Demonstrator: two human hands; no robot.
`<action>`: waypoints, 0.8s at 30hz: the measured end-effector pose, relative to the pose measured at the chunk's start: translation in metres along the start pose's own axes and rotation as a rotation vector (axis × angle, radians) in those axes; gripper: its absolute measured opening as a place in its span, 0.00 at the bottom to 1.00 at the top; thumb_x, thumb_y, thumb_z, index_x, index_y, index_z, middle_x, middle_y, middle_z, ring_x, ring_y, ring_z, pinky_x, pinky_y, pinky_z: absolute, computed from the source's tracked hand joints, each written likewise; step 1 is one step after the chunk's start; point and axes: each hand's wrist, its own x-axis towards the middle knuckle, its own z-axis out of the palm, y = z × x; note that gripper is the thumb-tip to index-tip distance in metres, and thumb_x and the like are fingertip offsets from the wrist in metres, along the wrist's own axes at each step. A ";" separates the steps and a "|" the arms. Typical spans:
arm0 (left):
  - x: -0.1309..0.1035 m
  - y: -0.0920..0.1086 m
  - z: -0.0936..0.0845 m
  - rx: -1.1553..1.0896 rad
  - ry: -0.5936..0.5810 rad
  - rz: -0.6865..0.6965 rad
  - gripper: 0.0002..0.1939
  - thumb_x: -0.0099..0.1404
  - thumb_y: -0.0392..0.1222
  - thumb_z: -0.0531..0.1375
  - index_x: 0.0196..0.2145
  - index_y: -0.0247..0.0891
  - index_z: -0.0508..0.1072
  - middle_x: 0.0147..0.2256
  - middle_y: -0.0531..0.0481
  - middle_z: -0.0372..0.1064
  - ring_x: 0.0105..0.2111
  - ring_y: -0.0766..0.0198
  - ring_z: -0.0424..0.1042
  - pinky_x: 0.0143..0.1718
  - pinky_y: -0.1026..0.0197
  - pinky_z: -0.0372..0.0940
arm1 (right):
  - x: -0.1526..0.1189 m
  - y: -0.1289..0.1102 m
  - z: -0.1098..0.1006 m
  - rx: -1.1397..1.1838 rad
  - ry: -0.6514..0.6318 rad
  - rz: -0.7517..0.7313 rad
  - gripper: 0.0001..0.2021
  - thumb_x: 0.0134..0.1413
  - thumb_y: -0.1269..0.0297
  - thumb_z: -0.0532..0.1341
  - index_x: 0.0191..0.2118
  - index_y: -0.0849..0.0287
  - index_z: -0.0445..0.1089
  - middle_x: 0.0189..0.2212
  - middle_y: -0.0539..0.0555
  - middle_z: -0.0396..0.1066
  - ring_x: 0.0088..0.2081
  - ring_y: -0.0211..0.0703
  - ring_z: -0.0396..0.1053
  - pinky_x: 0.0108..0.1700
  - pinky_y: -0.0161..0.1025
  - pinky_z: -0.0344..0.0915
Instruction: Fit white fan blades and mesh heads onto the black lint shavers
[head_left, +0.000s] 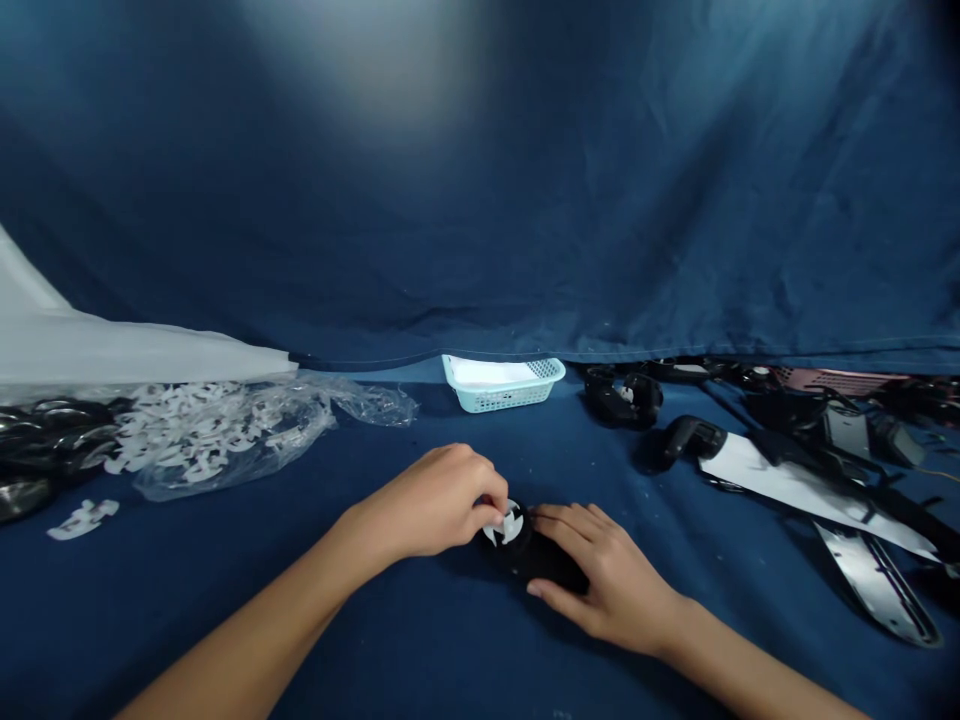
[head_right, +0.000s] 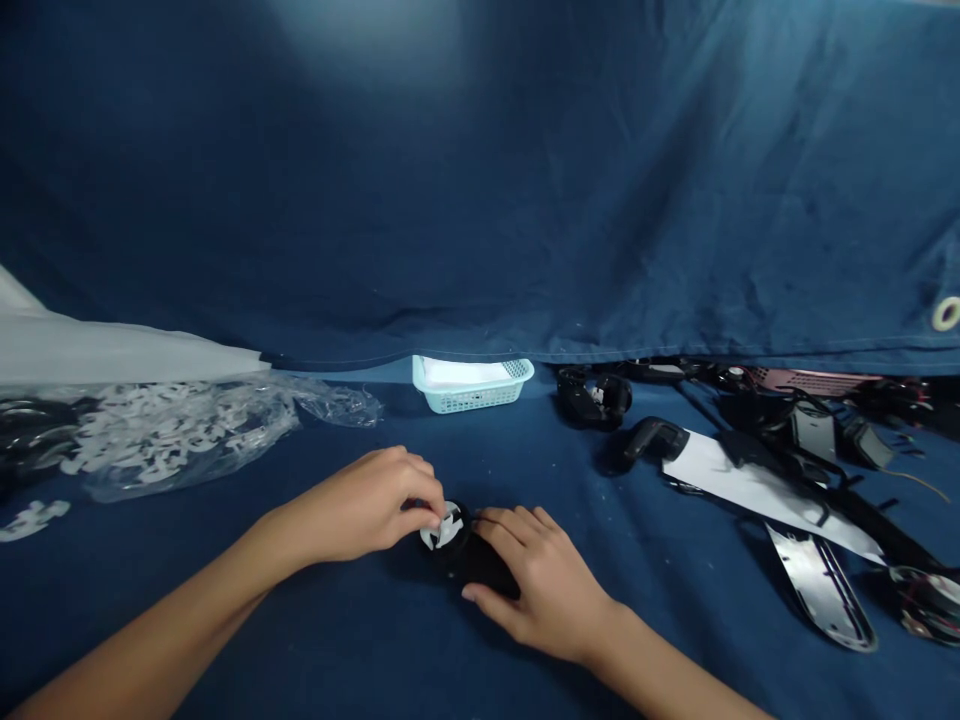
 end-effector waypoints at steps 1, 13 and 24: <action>0.000 0.000 0.000 -0.002 -0.001 -0.007 0.11 0.61 0.29 0.59 0.30 0.42 0.78 0.31 0.53 0.77 0.33 0.59 0.73 0.35 0.59 0.62 | 0.000 0.000 0.000 -0.001 0.003 -0.003 0.20 0.58 0.57 0.61 0.54 0.60 0.67 0.53 0.62 0.71 0.48 0.55 0.72 0.49 0.55 0.68; -0.001 -0.002 0.003 0.003 0.029 0.001 0.13 0.62 0.27 0.58 0.32 0.42 0.80 0.37 0.51 0.72 0.34 0.63 0.72 0.33 0.62 0.60 | 0.000 0.000 0.002 -0.006 0.002 -0.004 0.20 0.58 0.58 0.61 0.54 0.60 0.67 0.54 0.61 0.71 0.49 0.56 0.71 0.50 0.56 0.68; -0.004 0.015 -0.005 0.040 -0.019 -0.052 0.10 0.62 0.31 0.58 0.31 0.43 0.78 0.31 0.54 0.74 0.31 0.60 0.73 0.34 0.58 0.60 | 0.000 0.001 0.003 0.000 -0.001 -0.013 0.20 0.58 0.58 0.62 0.55 0.59 0.66 0.53 0.61 0.71 0.49 0.56 0.72 0.49 0.55 0.68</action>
